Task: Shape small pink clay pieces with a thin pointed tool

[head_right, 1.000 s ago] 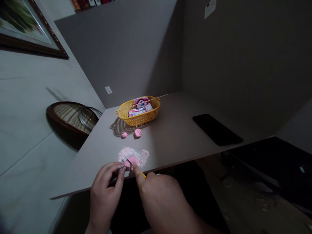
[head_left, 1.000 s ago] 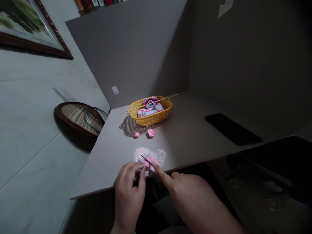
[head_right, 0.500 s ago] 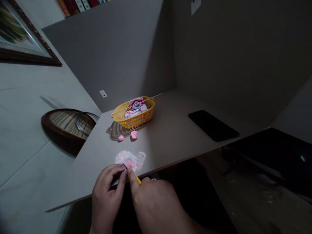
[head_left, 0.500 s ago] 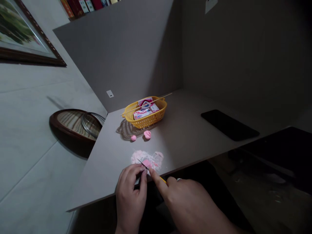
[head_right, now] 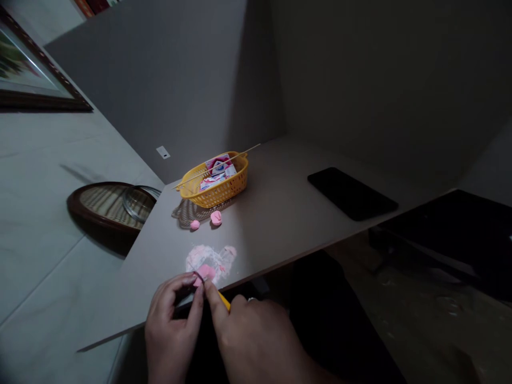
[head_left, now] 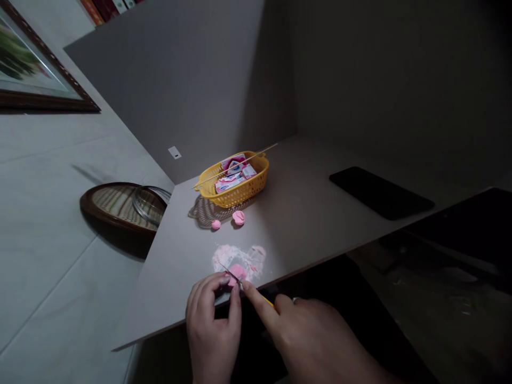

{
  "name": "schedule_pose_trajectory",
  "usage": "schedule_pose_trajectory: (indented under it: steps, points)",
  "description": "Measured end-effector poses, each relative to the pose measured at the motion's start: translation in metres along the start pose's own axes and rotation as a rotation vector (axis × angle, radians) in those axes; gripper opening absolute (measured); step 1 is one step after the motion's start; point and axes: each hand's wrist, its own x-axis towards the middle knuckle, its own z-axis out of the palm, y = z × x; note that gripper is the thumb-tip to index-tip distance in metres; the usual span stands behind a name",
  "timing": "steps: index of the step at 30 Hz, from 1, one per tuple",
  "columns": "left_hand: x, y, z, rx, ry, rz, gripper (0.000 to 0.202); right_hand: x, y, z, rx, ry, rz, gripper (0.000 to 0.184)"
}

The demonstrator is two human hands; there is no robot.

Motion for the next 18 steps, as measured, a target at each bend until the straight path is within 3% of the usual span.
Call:
schedule_pose_trajectory:
  steps: [7, 11, 15, 18]
  points:
    - [-0.01, -0.004, 0.007, -0.049, 0.138, 0.006, 0.012, -0.011, 0.005, 0.007, 0.057, 0.159, -0.014, 0.084]
    - [-0.012, -0.004, 0.008, -0.064, 0.171, -0.021, 0.014, -0.012, 0.012, 0.01, 0.127, 0.246, 0.058, 0.08]
    - [-0.013, -0.004, 0.007, -0.062, 0.207, -0.025, 0.016, -0.012, 0.017, 0.013, 0.182, 0.245, 0.075, 0.07]
    - [-0.012, -0.004, 0.007, -0.066, 0.216, -0.016, 0.016, -0.013, 0.018, 0.014, 0.188, 0.23, 0.084, 0.072]
